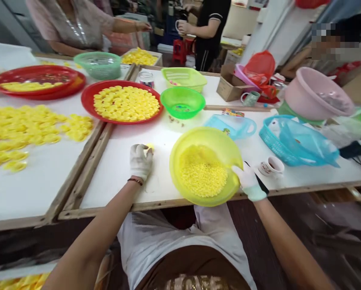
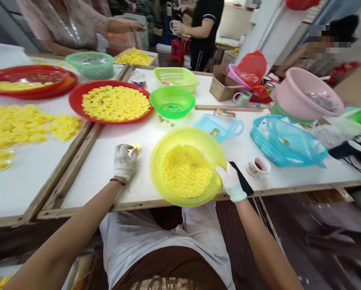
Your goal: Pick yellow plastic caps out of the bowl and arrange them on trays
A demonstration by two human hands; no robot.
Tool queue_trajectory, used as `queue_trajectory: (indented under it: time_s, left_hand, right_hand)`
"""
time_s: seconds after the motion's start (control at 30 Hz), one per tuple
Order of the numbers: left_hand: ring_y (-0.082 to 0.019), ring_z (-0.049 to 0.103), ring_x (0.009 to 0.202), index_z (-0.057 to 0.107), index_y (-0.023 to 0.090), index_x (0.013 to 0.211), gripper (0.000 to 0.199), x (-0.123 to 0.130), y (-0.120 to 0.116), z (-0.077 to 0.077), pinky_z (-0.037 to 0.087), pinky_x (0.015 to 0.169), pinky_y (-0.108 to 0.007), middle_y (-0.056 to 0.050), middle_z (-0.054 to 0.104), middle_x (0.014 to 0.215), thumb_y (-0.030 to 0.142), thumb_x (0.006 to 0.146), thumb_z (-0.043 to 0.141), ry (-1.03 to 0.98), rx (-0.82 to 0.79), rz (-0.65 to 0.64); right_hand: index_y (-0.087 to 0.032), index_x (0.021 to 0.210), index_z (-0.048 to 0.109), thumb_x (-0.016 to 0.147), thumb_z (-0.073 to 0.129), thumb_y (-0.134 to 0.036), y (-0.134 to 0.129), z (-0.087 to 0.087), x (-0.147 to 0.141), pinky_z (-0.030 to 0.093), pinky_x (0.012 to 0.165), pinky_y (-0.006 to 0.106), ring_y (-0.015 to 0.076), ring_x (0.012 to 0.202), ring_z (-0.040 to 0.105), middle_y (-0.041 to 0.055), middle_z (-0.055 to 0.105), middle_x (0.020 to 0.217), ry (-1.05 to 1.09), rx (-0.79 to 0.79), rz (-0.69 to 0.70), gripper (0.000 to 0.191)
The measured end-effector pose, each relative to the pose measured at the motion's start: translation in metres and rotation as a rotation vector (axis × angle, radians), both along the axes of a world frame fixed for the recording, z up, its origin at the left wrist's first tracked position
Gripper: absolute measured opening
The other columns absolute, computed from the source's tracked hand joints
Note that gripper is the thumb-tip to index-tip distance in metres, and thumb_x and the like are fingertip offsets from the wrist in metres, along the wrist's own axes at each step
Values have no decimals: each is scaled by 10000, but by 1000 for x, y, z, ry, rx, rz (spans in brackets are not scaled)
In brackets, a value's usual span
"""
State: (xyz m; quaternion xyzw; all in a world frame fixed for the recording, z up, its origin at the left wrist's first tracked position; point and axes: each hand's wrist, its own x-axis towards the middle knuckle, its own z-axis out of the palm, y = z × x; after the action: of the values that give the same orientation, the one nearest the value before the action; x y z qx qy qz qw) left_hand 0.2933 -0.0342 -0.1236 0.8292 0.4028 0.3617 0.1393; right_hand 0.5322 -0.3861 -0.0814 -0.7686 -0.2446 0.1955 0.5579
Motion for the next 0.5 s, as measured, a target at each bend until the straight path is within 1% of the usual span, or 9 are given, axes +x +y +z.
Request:
queue_trajectory:
  time_s: [0.03, 0.07, 0.13, 0.2, 0.27, 0.33, 0.37, 0.43, 0.5]
  left_hand:
    - [-307, 509, 1225, 582, 111, 1161, 333, 1, 4, 0, 426, 1061, -459, -201, 534, 1254, 341, 924, 536, 1, 25, 17]
    - [-318, 471, 1287, 569, 113, 1223, 381, 2, 8, 0, 395, 1096, -470, -209, 503, 1335, 341, 920, 538, 21, 35, -6]
    - [-319, 435, 1350, 555, 140, 1302, 417, 4, 13, -4, 358, 1137, -472, -190, 462, 1448, 278, 912, 507, 106, 10, -140]
    - [-300, 477, 1327, 581, 169, 1300, 431, 7, 18, -10, 372, 1136, -454, -156, 498, 1455, 178, 889, 450, 179, -48, -297]
    - [-293, 544, 1249, 623, 178, 1251, 429, 8, 21, -14, 408, 1108, -450, -144, 575, 1377, 144, 866, 435, 157, -90, -376]
    - [-296, 595, 1159, 656, 165, 1178, 362, 6, 23, -11, 452, 1063, -450, -148, 642, 1253, 186, 864, 478, 15, -149, -364]
    - [-290, 616, 1112, 657, 155, 1157, 333, 4, 22, -6, 478, 1031, -442, -150, 659, 1193, 217, 874, 493, -71, -181, -328]
    - [-265, 640, 1044, 633, 136, 1173, 325, -5, 15, 13, 521, 966, -412, -148, 669, 1133, 285, 926, 483, -272, -237, -202]
    - [-236, 651, 1016, 602, 143, 1217, 343, -17, -5, 37, 542, 920, -379, -138, 672, 1136, 338, 982, 448, -459, -247, -123]
  right_hand:
    - [-138, 1153, 611, 868, 567, -370, -2, -4, 2, 542, 806, 338, 226, 934, 664, 191, 696, 1193, -11, -1, -8, 370]
    - [-138, 1133, 624, 848, 593, -381, -2, -7, 3, 546, 805, 349, 238, 933, 671, 190, 703, 1173, -20, 0, -34, 376]
    - [-143, 1110, 643, 801, 638, -412, 4, -12, 1, 560, 810, 363, 255, 941, 687, 168, 723, 1130, -11, 12, -95, 410]
    - [-156, 1112, 655, 769, 657, -446, 15, -14, -3, 578, 799, 361, 257, 935, 705, 134, 743, 1088, 31, 25, -109, 450]
    - [-170, 1128, 664, 768, 651, -464, 31, -10, -8, 589, 765, 343, 250, 912, 718, 115, 757, 1066, 62, 6, -49, 465]
    - [-177, 1127, 680, 772, 648, -466, 46, -3, -13, 593, 732, 331, 251, 881, 726, 112, 767, 1051, 65, -43, 27, 460]
    - [-179, 1126, 689, 773, 647, -462, 53, 2, -16, 596, 732, 333, 255, 882, 728, 114, 769, 1055, 66, -68, 65, 455]
    - [-187, 1109, 714, 772, 644, -448, 61, 9, -22, 605, 758, 353, 273, 903, 734, 116, 771, 1065, 70, -109, 137, 432]
    - [-204, 1047, 750, 769, 643, -436, 63, 12, -27, 614, 766, 384, 297, 902, 742, 117, 778, 1031, -1, -140, 156, 377]
